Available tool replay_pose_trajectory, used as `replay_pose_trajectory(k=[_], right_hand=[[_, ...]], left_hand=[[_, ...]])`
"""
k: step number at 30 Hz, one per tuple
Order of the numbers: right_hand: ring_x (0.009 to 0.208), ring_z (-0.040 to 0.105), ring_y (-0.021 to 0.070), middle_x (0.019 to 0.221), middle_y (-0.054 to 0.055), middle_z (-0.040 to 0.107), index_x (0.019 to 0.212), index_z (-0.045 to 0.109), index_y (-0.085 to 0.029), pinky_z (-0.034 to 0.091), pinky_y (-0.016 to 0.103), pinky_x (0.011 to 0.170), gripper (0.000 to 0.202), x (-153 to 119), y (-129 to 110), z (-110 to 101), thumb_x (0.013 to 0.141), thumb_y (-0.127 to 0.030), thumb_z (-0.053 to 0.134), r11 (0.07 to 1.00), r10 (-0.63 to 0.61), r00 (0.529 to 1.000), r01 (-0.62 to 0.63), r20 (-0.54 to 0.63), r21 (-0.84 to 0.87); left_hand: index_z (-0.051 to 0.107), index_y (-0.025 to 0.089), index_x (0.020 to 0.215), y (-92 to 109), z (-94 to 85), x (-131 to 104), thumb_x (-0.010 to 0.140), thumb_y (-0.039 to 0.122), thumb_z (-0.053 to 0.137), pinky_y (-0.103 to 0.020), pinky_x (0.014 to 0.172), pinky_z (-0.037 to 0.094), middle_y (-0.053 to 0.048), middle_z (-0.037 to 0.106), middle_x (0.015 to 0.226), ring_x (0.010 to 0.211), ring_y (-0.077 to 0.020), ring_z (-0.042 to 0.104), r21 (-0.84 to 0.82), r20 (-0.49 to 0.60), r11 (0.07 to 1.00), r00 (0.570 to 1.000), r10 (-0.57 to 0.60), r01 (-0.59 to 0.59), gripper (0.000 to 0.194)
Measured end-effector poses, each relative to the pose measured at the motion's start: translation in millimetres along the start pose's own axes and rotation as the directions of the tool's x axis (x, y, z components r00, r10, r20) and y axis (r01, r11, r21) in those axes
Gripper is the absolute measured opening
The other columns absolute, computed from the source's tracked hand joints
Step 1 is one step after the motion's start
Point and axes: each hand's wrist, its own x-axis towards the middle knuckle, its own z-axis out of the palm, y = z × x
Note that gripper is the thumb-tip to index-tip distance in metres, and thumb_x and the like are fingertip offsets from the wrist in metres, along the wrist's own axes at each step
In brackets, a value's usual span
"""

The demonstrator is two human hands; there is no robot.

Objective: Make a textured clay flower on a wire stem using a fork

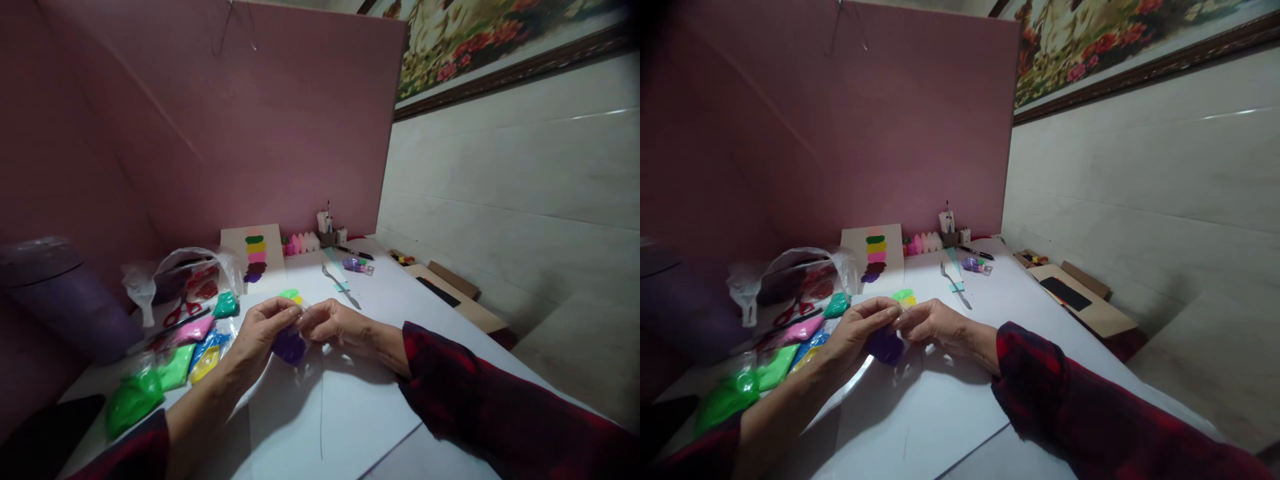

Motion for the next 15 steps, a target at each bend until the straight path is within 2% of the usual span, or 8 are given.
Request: replay_pose_trajectory(k=[4,7,11,15], right_hand=[[0.063,0.059,0.0122,0.072,0.004,0.069,0.082,0.076,-0.011,0.045,0.027,0.063,0.024,0.9,-1.3,1.6,0.057,-0.010,0.074,0.997,-0.073,0.993,0.071,-0.090,-0.024],[0.062,0.059,0.0123,0.075,0.005,0.070,0.085,0.076,-0.012,0.046,0.028,0.063,0.027,-0.6,-2.4,4.8,0.058,-0.013,0.078,0.997,-0.072,0.988,0.075,-0.135,0.020],[0.058,0.058,0.0109,0.068,0.001,0.065,0.088,0.075,-0.012,0.045,0.026,0.061,0.025,-3.4,-1.9,7.4,0.063,-0.013,0.075,0.995,0.010,0.999,-0.005,-0.049,0.096],[0.057,0.055,0.0092,0.066,0.000,0.063,0.088,0.075,-0.012,0.040,0.023,0.057,0.030,-3.0,-0.1,6.3,0.059,-0.006,0.069,0.998,0.040,0.999,-0.039,-0.024,0.047]], left_hand=[[0.067,0.014,0.070,0.1,-2.1,1.7,0.062,0.036,0.086,-0.017,0.048,0.038,0.001,0.061,0.060,0.050,-0.0071,0.052,-0.023,-0.040,1.000,0.999,-0.003,0.002,0.030],[0.067,0.014,0.072,0.8,-2.9,2.4,0.061,0.036,0.087,-0.017,0.049,0.039,0.000,0.063,0.062,0.052,-0.0075,0.053,-0.036,-0.060,0.999,0.998,-0.006,0.004,0.032],[0.069,0.014,0.073,0.9,-1.2,2.1,0.058,0.036,0.089,-0.017,0.049,0.039,0.001,0.063,0.063,0.052,-0.0074,0.053,-0.041,-0.082,0.999,0.997,-0.016,0.013,0.034],[0.068,0.013,0.071,0.2,0.9,1.0,0.055,0.037,0.090,-0.018,0.047,0.039,0.001,0.061,0.060,0.050,-0.0081,0.053,-0.042,-0.083,0.998,0.996,-0.040,0.036,0.035]])
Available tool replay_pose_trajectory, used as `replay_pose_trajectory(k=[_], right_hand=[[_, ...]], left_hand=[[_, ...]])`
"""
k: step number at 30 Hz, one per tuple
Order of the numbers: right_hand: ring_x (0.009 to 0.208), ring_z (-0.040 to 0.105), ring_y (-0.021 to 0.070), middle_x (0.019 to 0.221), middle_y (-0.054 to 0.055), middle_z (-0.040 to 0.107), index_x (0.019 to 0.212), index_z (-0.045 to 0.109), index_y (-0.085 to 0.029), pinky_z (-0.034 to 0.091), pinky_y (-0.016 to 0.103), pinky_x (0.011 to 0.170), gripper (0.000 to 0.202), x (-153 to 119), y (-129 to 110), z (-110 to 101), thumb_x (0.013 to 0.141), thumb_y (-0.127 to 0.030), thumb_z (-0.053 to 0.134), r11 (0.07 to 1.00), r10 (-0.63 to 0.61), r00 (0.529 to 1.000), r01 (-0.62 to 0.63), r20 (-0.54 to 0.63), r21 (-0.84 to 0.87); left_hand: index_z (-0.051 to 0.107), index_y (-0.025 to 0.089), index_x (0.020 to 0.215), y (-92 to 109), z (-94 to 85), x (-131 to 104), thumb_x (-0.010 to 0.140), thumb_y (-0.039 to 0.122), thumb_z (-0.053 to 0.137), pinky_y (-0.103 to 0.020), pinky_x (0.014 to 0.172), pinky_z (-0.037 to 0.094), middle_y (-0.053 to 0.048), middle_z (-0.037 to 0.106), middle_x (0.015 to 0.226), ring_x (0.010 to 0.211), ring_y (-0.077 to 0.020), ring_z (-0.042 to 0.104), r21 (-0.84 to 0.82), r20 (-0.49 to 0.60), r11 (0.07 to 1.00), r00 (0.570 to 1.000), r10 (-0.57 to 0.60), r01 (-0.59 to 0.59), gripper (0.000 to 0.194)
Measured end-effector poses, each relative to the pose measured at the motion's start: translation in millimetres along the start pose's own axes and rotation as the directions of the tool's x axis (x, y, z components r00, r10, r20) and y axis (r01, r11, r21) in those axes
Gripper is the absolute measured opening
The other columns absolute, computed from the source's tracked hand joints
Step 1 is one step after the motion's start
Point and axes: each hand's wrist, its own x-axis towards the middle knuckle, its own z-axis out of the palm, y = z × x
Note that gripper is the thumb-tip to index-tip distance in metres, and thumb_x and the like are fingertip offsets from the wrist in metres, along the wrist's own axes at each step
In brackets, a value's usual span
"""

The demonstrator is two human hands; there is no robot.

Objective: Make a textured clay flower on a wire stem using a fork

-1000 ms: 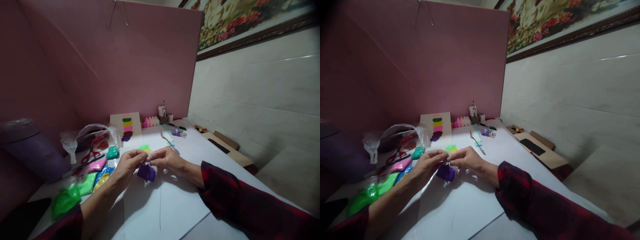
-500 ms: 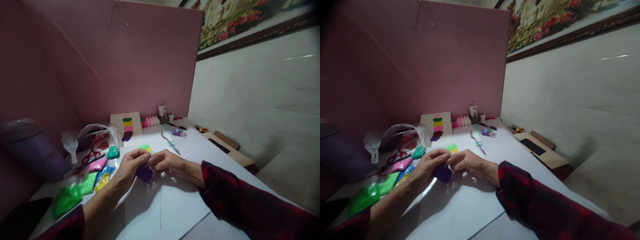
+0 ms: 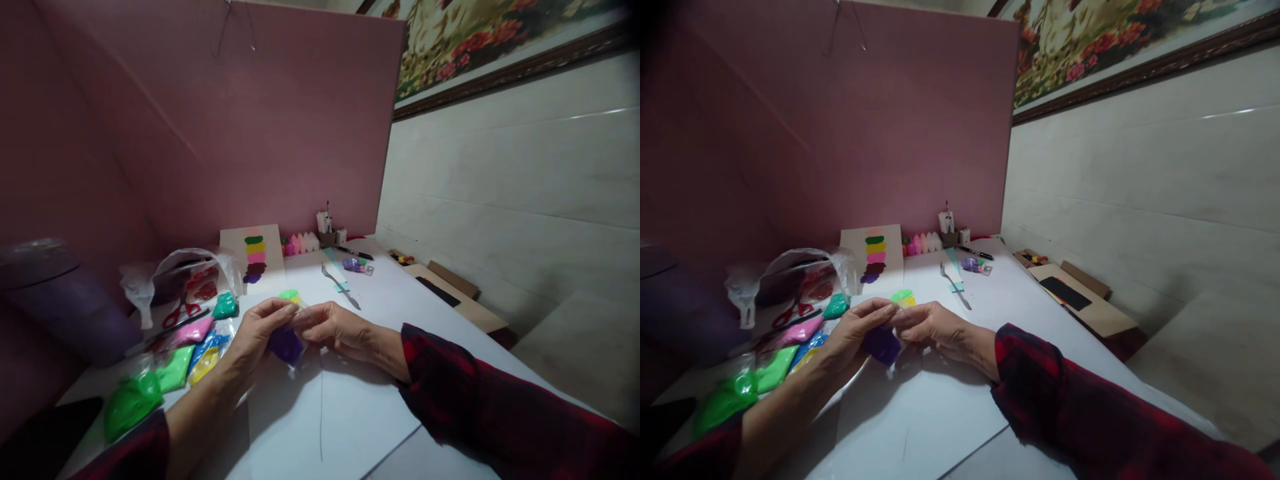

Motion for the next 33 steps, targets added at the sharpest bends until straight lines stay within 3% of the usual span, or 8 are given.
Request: replay_pose_trajectory(k=[7,11,16,21,28,33], right_hand=[[0.062,0.061,0.0128,0.072,0.003,0.070,0.082,0.077,-0.013,0.047,0.029,0.065,0.027,4.5,2.8,-4.9,0.056,-0.011,0.074,0.994,-0.095,0.994,0.092,-0.049,-0.067],[0.066,0.062,0.0135,0.076,0.004,0.072,0.089,0.077,-0.013,0.048,0.030,0.068,0.031,3.7,3.0,-3.8,0.058,-0.015,0.079,0.990,-0.130,0.986,0.123,-0.100,-0.075],[0.065,0.061,0.0122,0.082,0.006,0.071,0.101,0.076,-0.013,0.047,0.028,0.065,0.044,-0.2,2.4,0.3,0.060,-0.027,0.086,0.997,-0.050,0.999,0.050,-0.004,-0.056],[0.063,0.059,0.0099,0.075,0.004,0.069,0.094,0.076,-0.012,0.044,0.025,0.064,0.040,-1.5,2.0,1.7,0.069,-0.042,0.084,0.987,-0.064,0.995,0.073,0.072,-0.140],[0.060,0.056,0.0083,0.068,0.000,0.066,0.077,0.075,-0.013,0.044,0.024,0.063,0.033,3.7,5.6,1.6,0.062,-0.040,0.087,0.970,-0.134,0.991,0.130,-0.008,-0.206],[0.060,0.060,0.0122,0.068,0.003,0.070,0.082,0.078,-0.013,0.048,0.028,0.063,0.032,8.2,8.7,-1.8,0.064,-0.039,0.085,0.946,-0.264,0.952,0.224,-0.154,-0.236]], left_hand=[[0.066,0.013,0.070,3.7,0.3,-1.8,0.056,0.037,0.089,-0.018,0.047,0.040,0.001,0.060,0.060,0.050,-0.0078,0.053,-0.005,0.019,1.000,0.999,-0.025,0.025,0.036],[0.064,0.014,0.070,4.0,0.3,-0.6,0.054,0.037,0.090,-0.018,0.046,0.040,0.002,0.060,0.060,0.049,-0.0075,0.052,-0.019,0.001,1.000,1.000,-0.013,0.013,0.038],[0.064,0.014,0.068,0.4,0.5,0.2,0.055,0.037,0.090,-0.016,0.044,0.038,0.003,0.056,0.057,0.047,-0.0058,0.049,-0.025,0.000,1.000,1.000,-0.012,0.012,0.037],[0.064,0.014,0.070,-3.2,0.0,-0.7,0.057,0.037,0.088,-0.017,0.044,0.038,0.003,0.057,0.058,0.047,-0.0069,0.050,-0.024,0.017,1.000,1.000,-0.020,0.020,0.036],[0.062,0.013,0.070,-6.2,-2.0,0.3,0.065,0.037,0.085,-0.015,0.045,0.034,0.004,0.053,0.057,0.047,-0.0040,0.045,-0.014,0.031,1.000,0.999,0.023,-0.023,0.034],[0.066,0.016,0.086,-7.2,-4.3,4.1,0.070,0.043,0.082,-0.016,0.057,0.044,0.001,0.063,0.073,0.061,-0.0065,0.056,-0.021,0.029,0.997,0.997,0.071,-0.071,0.035]])
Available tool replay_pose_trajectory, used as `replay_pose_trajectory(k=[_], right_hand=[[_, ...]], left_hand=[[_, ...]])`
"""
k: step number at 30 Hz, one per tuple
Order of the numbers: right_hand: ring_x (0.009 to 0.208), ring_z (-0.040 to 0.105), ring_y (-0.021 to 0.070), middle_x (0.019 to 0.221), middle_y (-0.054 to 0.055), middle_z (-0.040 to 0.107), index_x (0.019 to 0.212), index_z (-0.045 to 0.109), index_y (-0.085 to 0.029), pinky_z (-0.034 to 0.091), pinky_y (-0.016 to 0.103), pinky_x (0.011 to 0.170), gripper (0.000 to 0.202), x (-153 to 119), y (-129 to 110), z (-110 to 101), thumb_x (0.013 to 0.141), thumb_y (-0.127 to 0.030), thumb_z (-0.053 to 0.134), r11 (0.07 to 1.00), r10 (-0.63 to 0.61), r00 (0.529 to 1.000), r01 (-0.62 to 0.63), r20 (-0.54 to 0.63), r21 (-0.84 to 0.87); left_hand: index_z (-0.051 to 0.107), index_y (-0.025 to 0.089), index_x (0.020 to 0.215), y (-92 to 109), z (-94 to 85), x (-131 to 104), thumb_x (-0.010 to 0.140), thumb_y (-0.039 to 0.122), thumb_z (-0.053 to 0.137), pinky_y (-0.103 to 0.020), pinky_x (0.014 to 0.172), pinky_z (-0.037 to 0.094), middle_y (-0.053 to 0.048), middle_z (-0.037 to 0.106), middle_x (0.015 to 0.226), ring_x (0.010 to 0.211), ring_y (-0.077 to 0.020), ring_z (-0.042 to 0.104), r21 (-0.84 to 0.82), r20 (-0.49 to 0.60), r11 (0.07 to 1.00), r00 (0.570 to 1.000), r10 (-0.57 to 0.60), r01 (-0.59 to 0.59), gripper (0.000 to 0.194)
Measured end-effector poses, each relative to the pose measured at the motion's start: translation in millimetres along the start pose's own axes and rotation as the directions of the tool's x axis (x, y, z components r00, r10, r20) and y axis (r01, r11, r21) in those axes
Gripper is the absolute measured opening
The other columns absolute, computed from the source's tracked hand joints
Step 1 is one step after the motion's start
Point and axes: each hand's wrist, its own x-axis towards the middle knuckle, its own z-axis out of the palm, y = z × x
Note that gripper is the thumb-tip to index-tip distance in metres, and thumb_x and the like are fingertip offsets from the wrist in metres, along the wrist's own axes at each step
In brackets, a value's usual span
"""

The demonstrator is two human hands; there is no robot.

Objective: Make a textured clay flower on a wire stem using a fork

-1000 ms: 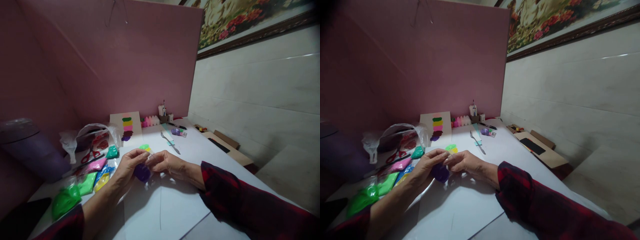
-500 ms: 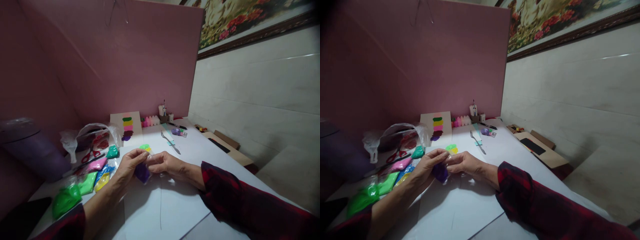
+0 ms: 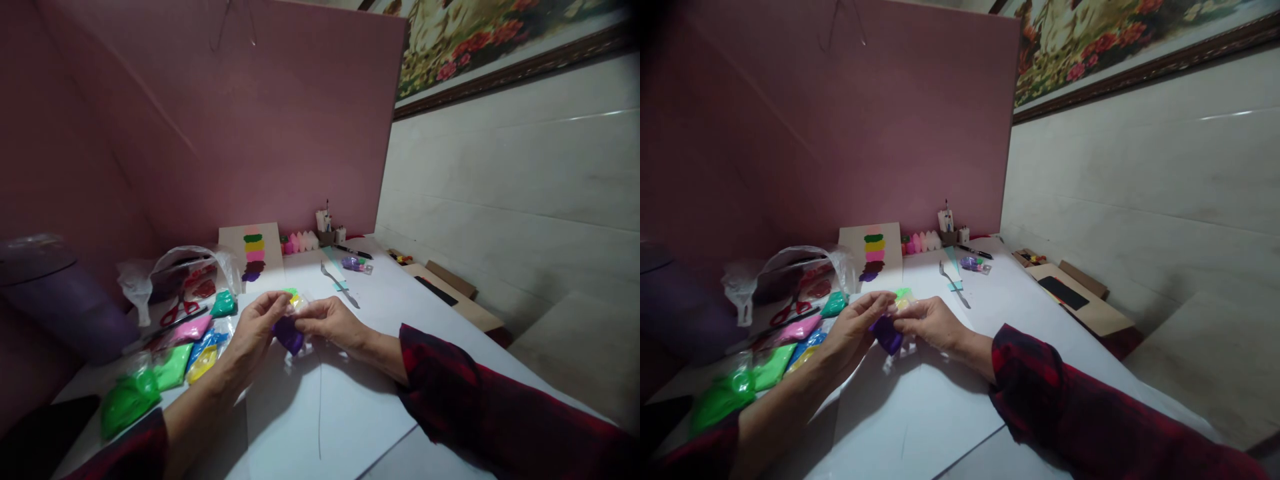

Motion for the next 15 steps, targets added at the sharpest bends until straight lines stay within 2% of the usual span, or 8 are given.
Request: replay_pose_trajectory(k=[3,6,9,12,15], right_hand=[[0.068,0.065,0.0151,0.076,0.005,0.074,0.090,0.079,-0.016,0.052,0.033,0.073,0.030,2.8,0.2,-3.4,0.069,-0.037,0.083,0.995,-0.100,0.991,0.099,-0.092,-0.010],[0.075,0.068,0.0183,0.083,0.007,0.077,0.092,0.080,-0.018,0.053,0.039,0.082,0.028,3.8,-1.7,-4.9,0.070,-0.036,0.082,0.986,-0.165,0.980,0.162,-0.111,-0.036],[0.085,0.069,0.0211,0.090,0.008,0.077,0.094,0.080,-0.019,0.051,0.044,0.090,0.030,2.6,-4.0,-4.0,0.070,-0.036,0.081,0.978,-0.203,0.972,0.195,-0.120,-0.076],[0.088,0.069,0.0212,0.093,0.007,0.076,0.097,0.079,-0.020,0.051,0.045,0.093,0.034,1.3,-5.5,-2.9,0.067,-0.036,0.084,0.982,-0.190,0.974,0.186,-0.123,-0.045],[0.084,0.069,0.0195,0.089,0.006,0.076,0.100,0.078,-0.020,0.052,0.044,0.090,0.039,0.5,-6.3,-2.6,0.065,-0.035,0.086,0.992,-0.124,0.990,0.126,-0.060,0.031]], left_hand=[[0.069,0.014,0.093,-4.3,-4.4,3.1,0.068,0.044,0.083,-0.020,0.058,0.047,-0.003,0.068,0.080,0.060,-0.0088,0.059,0.024,0.049,1.000,0.999,-0.019,0.018,0.041],[0.070,0.012,0.090,-11.0,-10.6,7.4,0.060,0.040,0.088,-0.020,0.053,0.046,-0.005,0.069,0.074,0.055,-0.0099,0.059,0.053,0.064,0.999,0.998,-0.017,0.013,0.044],[0.071,0.012,0.086,-15.9,-16.2,12.0,0.060,0.041,0.088,-0.020,0.050,0.045,-0.004,0.069,0.068,0.052,-0.0101,0.059,0.079,0.051,0.997,0.999,0.011,-0.015,0.042],[0.072,0.011,0.084,-17.4,-19.3,15.2,0.058,0.042,0.089,-0.021,0.048,0.044,-0.003,0.069,0.064,0.049,-0.0107,0.058,0.103,0.049,0.994,0.998,0.030,-0.035,0.043],[0.072,0.011,0.083,-17.1,-19.7,15.5,0.058,0.042,0.089,-0.021,0.048,0.044,-0.004,0.069,0.063,0.049,-0.0116,0.059,0.123,0.051,0.991,0.998,0.040,-0.047,0.043]])
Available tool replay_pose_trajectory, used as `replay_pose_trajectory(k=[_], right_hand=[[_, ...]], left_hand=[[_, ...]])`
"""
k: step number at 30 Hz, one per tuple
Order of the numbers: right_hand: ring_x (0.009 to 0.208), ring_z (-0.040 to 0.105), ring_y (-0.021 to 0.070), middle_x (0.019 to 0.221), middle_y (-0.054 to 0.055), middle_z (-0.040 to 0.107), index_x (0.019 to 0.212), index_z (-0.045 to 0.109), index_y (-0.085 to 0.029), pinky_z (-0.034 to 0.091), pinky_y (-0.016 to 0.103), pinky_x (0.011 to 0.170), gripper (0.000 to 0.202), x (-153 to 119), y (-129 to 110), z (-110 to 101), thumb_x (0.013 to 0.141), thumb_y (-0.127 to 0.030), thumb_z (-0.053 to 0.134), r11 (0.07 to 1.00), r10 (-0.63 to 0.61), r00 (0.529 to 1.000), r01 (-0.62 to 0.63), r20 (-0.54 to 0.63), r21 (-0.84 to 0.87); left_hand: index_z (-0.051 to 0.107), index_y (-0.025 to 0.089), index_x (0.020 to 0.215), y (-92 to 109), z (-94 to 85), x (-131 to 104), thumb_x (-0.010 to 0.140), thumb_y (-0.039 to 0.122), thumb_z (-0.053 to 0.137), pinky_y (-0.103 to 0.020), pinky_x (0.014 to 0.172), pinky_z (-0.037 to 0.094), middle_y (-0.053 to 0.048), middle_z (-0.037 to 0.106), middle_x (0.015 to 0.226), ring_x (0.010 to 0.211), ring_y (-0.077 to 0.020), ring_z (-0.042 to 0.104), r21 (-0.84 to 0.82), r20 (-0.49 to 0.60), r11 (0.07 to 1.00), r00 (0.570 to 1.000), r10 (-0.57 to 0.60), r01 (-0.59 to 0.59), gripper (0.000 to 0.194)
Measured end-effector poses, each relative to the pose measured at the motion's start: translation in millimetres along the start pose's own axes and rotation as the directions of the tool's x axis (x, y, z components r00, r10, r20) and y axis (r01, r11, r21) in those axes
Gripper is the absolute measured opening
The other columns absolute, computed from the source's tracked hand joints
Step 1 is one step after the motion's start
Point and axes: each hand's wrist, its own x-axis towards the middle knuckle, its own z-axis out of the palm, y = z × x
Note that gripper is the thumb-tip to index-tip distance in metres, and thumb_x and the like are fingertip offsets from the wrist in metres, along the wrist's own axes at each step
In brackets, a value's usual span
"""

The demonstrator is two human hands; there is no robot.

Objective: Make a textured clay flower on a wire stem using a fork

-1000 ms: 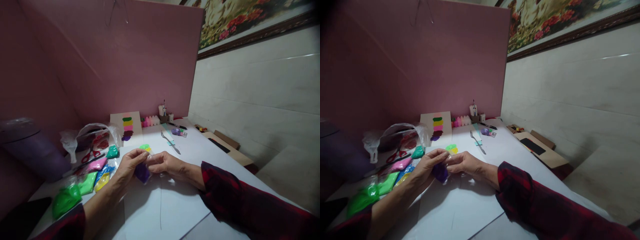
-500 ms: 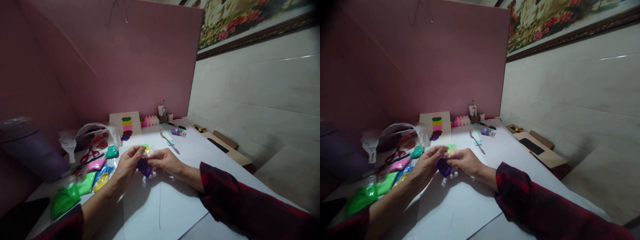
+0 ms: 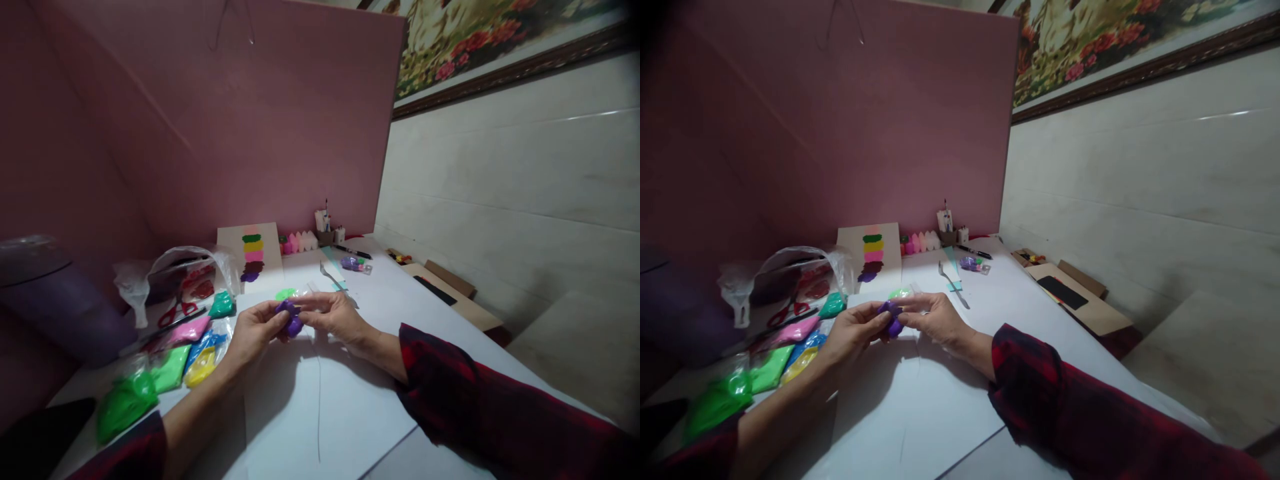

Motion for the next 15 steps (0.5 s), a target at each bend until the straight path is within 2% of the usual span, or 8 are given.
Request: replay_pose_trajectory(k=[4,10,15], right_hand=[[0.080,0.069,0.0177,0.088,0.006,0.075,0.103,0.076,-0.018,0.052,0.042,0.087,0.041,0.5,1.5,-1.1,0.067,-0.035,0.085,0.999,0.041,0.997,-0.042,0.067,0.013],[0.083,0.067,0.0182,0.092,0.006,0.075,0.098,0.078,-0.019,0.052,0.040,0.086,0.035,2.7,9.6,-3.8,0.066,-0.031,0.086,1.000,-0.007,1.000,0.007,-0.007,-0.005],[0.068,0.063,0.0128,0.084,0.004,0.073,0.102,0.077,-0.021,0.051,0.030,0.068,0.037,0.8,5.5,-3.6,0.066,-0.028,0.085,0.999,0.044,0.999,-0.044,-0.014,0.022]], left_hand=[[0.072,0.011,0.084,1.1,1.6,-3.6,0.060,0.042,0.088,-0.020,0.048,0.043,-0.004,0.069,0.063,0.048,-0.0110,0.058,0.019,0.008,1.000,1.000,0.004,-0.004,0.042],[0.071,0.013,0.088,1.1,3.1,-6.7,0.071,0.050,0.078,-0.020,0.049,0.043,-0.004,0.068,0.064,0.050,-0.0104,0.058,0.036,0.005,0.999,1.000,0.018,-0.018,0.042],[0.070,0.011,0.085,2.2,-0.2,-4.8,0.071,0.052,0.078,-0.021,0.049,0.044,-0.005,0.067,0.062,0.050,-0.0118,0.058,0.057,0.005,0.998,1.000,0.027,-0.028,0.044]])
